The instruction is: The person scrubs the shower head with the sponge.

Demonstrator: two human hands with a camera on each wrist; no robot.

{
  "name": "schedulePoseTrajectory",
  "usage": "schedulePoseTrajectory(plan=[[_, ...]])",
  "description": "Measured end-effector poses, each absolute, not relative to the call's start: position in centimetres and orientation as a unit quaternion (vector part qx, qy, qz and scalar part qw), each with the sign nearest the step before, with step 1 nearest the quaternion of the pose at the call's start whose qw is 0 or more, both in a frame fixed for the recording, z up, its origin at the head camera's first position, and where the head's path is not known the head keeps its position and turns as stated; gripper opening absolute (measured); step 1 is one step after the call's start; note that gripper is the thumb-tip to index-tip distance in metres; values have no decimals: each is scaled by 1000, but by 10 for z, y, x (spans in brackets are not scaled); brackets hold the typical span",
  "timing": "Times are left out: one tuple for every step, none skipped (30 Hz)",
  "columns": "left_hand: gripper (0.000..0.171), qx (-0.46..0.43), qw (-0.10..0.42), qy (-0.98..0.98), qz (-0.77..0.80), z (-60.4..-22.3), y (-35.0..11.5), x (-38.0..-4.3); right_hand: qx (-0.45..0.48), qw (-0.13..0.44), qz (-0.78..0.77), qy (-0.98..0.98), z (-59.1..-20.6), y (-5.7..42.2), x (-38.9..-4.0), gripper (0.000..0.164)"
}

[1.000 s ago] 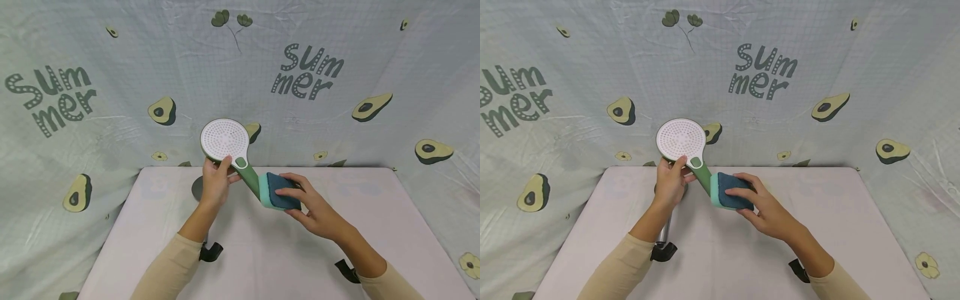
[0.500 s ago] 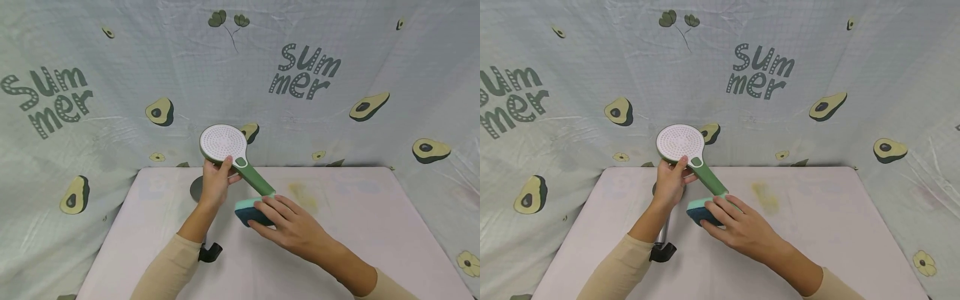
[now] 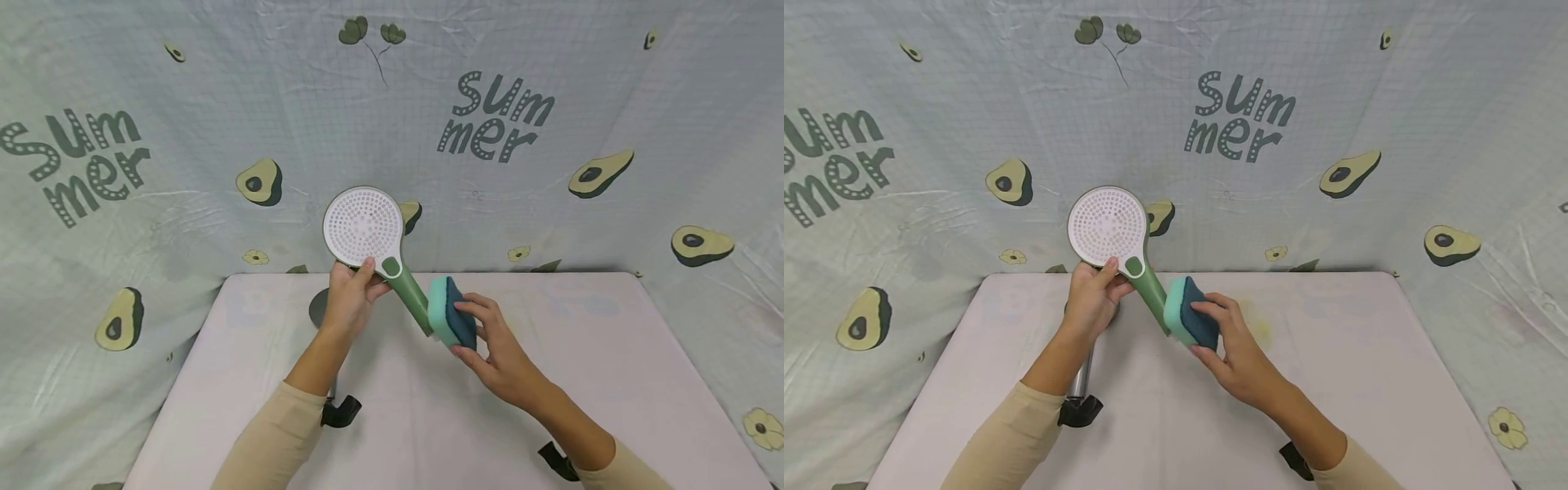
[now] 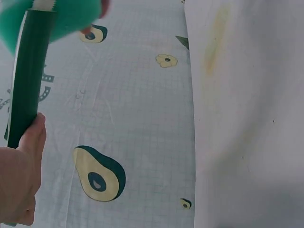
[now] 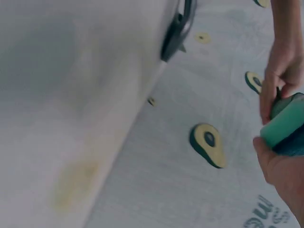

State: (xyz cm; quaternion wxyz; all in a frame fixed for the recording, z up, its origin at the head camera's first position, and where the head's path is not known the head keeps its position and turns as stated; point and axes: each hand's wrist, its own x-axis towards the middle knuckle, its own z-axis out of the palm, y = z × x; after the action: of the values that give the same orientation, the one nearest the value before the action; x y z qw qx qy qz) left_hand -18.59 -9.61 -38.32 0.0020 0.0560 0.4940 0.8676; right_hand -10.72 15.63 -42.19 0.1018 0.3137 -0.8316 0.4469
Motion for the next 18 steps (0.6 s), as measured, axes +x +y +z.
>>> schedulePoseTrajectory(plan=[[43, 58, 6, 486, 872, -383, -96, -186, 316, 84, 469, -821, -427, 156, -109, 69], [43, 61, 9, 478, 876, -383, -96, -186, 318, 68, 489, -809, -431, 156, -109, 69], [43, 64, 13, 469, 881, -383, -96, -186, 320, 58, 503, -801, -434, 156, -110, 69], [43, 66, 14, 461, 885, -383, -95, -187, 322, 51, 515, -793, -436, 157, -111, 69], [44, 69, 13, 457, 886, -383, -95, -187, 323, 52, 518, -790, -436, 158, -112, 69], [46, 72, 10, 457, 887, -383, -94, -188, 324, 56, 518, -790, -436, 159, -113, 69], [48, 74, 9, 458, 886, -383, -94, -188, 327, 64, 516, -789, -434, 161, -114, 70], [50, 74, 8, 461, 884, -383, -94, -188, 330, 73, 516, -787, -432, 163, -116, 71], [52, 73, 7, 464, 883, -383, -94, -189, 332, 79, 514, -787, -429, 165, -117, 72], [55, 73, 5, 470, 880, -384, -94, -189, 336, 88, 512, -785, -427, 167, -118, 73], [58, 74, 5, 476, 876, -384, -94, -190, 341, 96, 510, -784, -424, 168, -119, 74], [59, 73, 7, 480, 874, -384, -94, -189, 345, 101, 509, -782, -422, 169, -120, 75], [61, 73, 13, 479, 874, -385, -94, -190, 349, 105, 509, -780, -421, 169, -121, 75], [62, 75, 20, 477, 876, -385, -94, -190, 352, 107, 508, -779, -419, 170, -121, 76], [62, 79, 28, 473, 877, -386, -95, -190, 354, 108, 506, -779, -418, 170, -121, 76], [62, 83, 37, 466, 880, -386, -95, -190, 355, 111, 504, -779, -417, 170, -121, 76], [62, 87, 46, 454, 885, -386, -95, -190, 354, 110, 503, -781, -417, 170, -121, 76], [63, 91, 55, 443, 890, -387, -96, -190, 353, 109, 502, -781, -416, 170, -121, 76]])
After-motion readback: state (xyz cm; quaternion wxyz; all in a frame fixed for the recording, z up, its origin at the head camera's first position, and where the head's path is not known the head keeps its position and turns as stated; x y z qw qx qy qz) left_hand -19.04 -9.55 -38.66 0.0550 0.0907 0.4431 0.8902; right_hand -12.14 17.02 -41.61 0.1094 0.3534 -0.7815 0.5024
